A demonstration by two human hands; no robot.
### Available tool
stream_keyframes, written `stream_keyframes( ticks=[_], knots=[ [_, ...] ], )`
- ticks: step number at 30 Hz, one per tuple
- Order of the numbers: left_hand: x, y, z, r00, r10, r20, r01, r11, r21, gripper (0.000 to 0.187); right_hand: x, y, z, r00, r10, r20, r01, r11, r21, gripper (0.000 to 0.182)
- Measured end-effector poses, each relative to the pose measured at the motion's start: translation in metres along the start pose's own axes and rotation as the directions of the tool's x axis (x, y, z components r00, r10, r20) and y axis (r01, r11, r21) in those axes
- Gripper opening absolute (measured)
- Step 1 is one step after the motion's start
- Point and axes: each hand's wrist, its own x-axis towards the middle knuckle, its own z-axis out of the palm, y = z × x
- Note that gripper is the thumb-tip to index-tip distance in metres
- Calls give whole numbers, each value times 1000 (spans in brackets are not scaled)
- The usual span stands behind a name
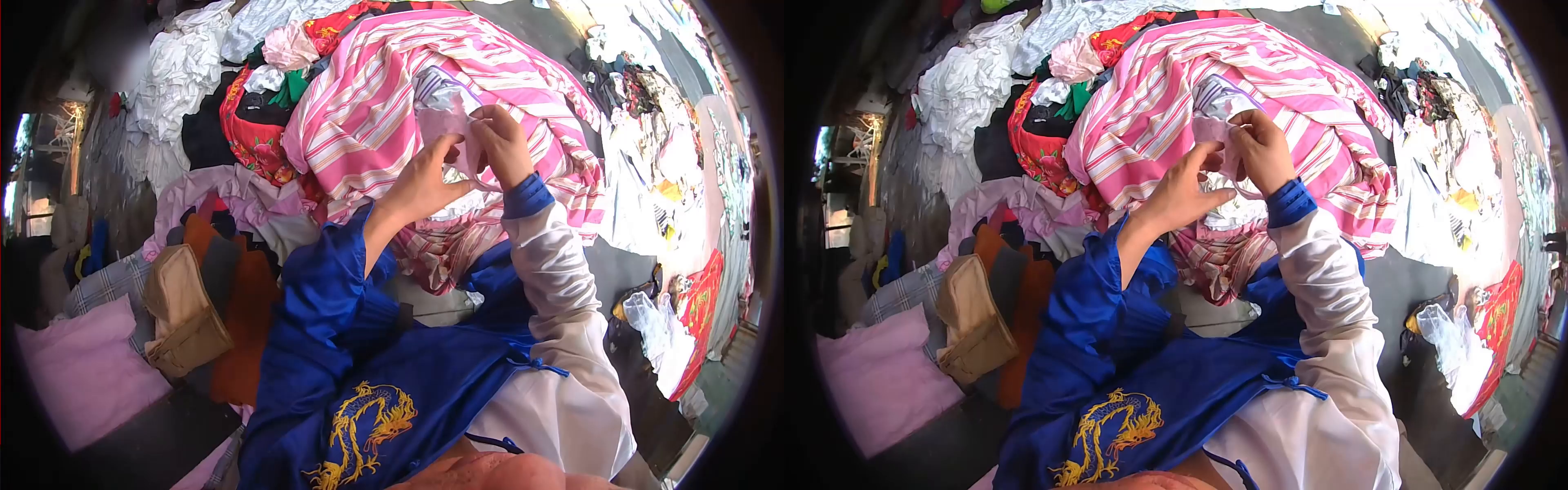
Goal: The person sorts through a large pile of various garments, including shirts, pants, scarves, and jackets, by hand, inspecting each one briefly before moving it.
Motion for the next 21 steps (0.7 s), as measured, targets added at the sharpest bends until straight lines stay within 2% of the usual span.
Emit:
stream_keyframes(
  ticks=[1, 3, 6, 9, 10, 11, 13, 16, 19, 21],
  knots=[
    [-1, 2, 7, 994, 97, -45, -96, 995, 30, 77, -4, -5, -2, 987, 142, 76, -153, 974, 167, 13],
    [2, 7, 16, 991, 95, -91, -102, 992, -76, 79, -5, -6, -5, 985, 64, 163, -121, 922, 369, 22],
    [14, 12, 19, 963, 115, -242, -170, 960, -221, 59, -4, -9, -16, 975, -25, 222, -97, 846, 525, 36],
    [23, -7, 6, 983, -182, -16, 154, 874, -461, 33, -1, -15, -35, 964, -159, 211, 19, 837, 547, 37],
    [27, -11, 9, 975, -203, -88, 116, 806, -580, 20, 2, -14, -43, 966, -169, 196, 47, 861, 506, 40],
    [30, -14, 4, 973, -216, -81, 112, 749, -654, 22, 7, -9, -53, 970, -176, 170, 109, 933, 342, 34],
    [31, -11, -8, 946, -320, -54, 192, 684, -704, 22, 12, 2, -62, 994, -105, -2, 105, 988, 112, 20],
    [32, -20, -12, 931, -363, -37, 177, 540, -823, 21, 15, 10, -75, 999, -15, -49, 17, 998, 56, 15],
    [32, -13, -18, 933, -359, 25, 194, 443, -875, 22, 16, 16, -71, 963, -188, -193, 184, 982, -37, 21],
    [31, -9, -20, 942, -334, -6, 153, 447, -881, 26, 13, 14, -70, 975, -154, -162, 166, 984, 60, 26]
  ],
)
